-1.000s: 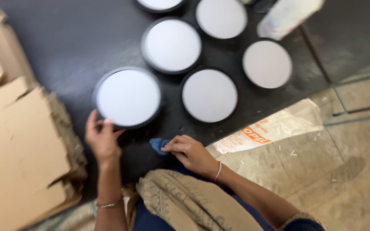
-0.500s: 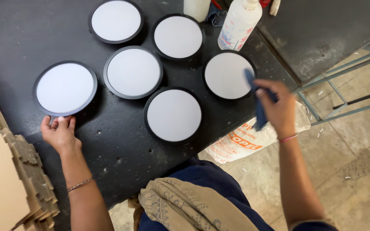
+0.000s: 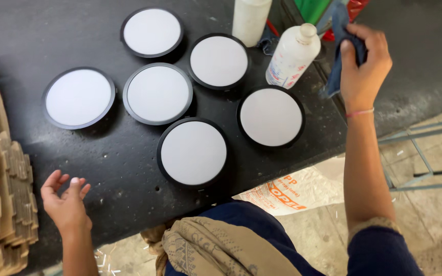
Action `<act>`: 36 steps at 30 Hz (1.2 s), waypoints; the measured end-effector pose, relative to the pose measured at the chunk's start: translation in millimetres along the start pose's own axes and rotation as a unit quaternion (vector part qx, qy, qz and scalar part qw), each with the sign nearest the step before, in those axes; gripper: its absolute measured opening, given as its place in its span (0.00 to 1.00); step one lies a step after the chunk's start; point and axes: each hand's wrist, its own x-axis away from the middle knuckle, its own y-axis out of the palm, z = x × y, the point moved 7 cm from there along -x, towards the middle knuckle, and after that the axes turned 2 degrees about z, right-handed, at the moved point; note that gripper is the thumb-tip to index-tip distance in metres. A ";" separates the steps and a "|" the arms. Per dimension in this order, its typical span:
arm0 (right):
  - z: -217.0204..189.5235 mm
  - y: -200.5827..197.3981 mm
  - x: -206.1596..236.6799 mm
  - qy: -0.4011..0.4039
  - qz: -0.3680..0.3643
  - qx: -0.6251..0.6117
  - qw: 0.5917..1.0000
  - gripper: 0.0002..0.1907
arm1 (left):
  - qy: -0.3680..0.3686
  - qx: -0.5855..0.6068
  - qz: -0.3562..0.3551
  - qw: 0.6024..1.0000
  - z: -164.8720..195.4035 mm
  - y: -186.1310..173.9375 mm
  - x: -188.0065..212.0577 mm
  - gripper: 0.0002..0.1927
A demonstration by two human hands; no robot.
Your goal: The person wipes the white diffuser surfaces of several round ceiling light fixtures with a blue cloth, occasionally applying liquid from a bottle. After cleaning, the person wraps each fixture individually in clear plastic film and places them on the table.
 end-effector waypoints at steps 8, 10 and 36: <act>13.4 82.0 -22.8 -0.103 -0.128 0.038 0.986 0.10 | -0.014 -0.068 -0.047 0.996 37.6 14.7 58.9 0.25; 22.7 92.3 -18.0 -0.080 -0.151 0.013 0.985 0.12 | -0.018 -0.060 -0.040 0.997 42.7 20.3 64.8 0.24; 93.0 89.8 -64.6 -0.055 -0.161 0.047 0.984 0.12 | -0.053 0.039 0.005 0.998 37.3 69.5 86.2 0.20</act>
